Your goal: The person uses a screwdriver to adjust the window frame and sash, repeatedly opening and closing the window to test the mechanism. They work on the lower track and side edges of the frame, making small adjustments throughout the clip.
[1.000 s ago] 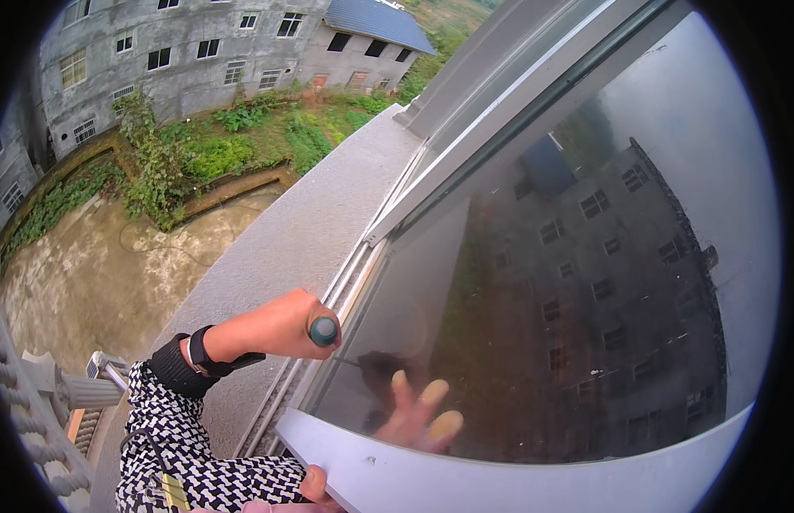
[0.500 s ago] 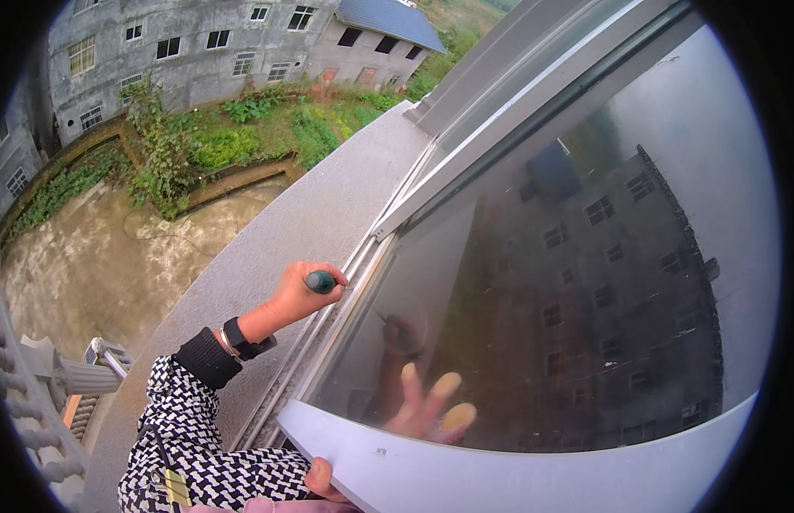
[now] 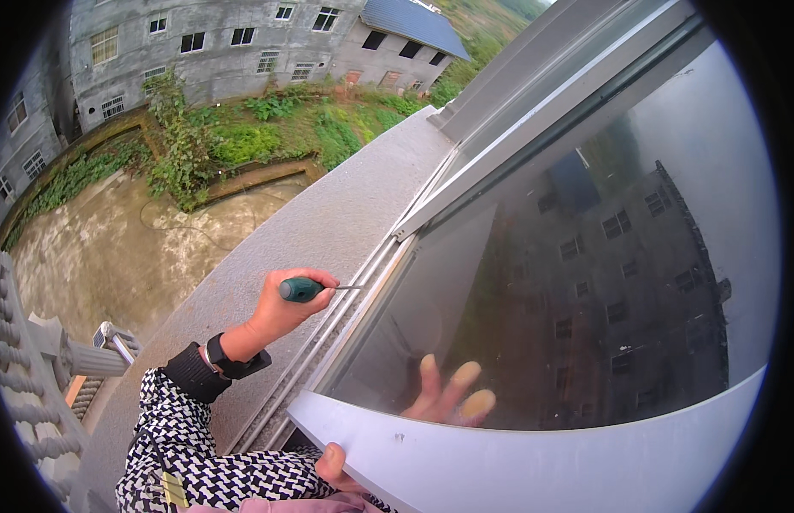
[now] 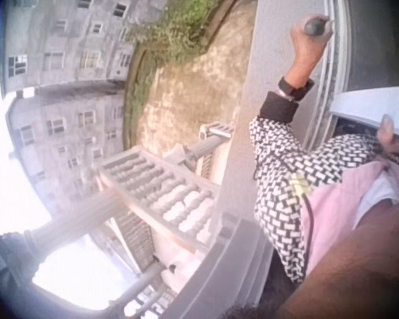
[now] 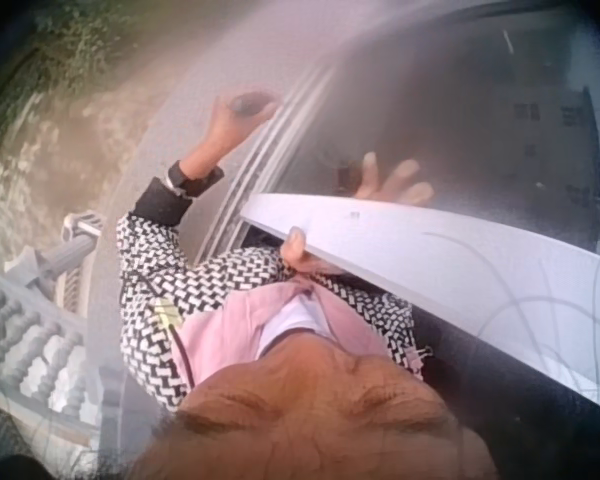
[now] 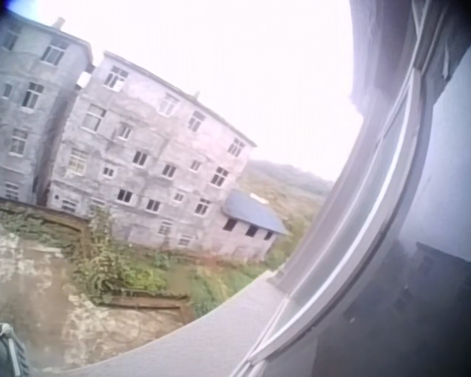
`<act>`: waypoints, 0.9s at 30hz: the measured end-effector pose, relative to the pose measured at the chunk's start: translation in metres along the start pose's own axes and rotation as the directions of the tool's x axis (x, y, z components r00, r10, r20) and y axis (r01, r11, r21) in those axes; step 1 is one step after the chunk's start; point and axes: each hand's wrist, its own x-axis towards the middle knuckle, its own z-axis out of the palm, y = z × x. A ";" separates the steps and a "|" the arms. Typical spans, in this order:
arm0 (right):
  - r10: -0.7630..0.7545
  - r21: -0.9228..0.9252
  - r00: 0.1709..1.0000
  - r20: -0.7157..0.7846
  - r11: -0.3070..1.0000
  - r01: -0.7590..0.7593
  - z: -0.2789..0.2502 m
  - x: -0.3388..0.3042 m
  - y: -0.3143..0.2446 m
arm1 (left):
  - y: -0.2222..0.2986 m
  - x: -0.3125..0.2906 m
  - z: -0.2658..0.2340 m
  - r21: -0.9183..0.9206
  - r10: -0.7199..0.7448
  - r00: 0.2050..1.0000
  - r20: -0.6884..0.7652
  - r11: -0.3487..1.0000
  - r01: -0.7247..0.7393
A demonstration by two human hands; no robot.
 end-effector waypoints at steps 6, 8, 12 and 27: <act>0.054 -0.298 0.957 0.284 0.954 0.035 -0.028 0.006 -0.001 | -0.033 0.016 0.041 0.046 0.005 1.000 -0.026 0.999 -0.003; 0.055 -0.318 0.954 0.294 0.947 0.043 -0.028 0.005 -0.001 | -0.033 0.018 0.042 0.074 0.028 0.999 0.018 0.997 -0.029; 0.062 -0.249 0.966 0.252 0.968 0.003 -0.023 0.002 -0.004 | -0.029 0.028 0.043 0.114 0.159 0.975 0.156 0.977 -0.178; 0.121 -0.333 0.950 0.288 0.943 -0.019 -0.026 0.007 -0.011 | -0.048 0.097 0.060 0.066 0.251 0.920 0.300 0.957 -0.282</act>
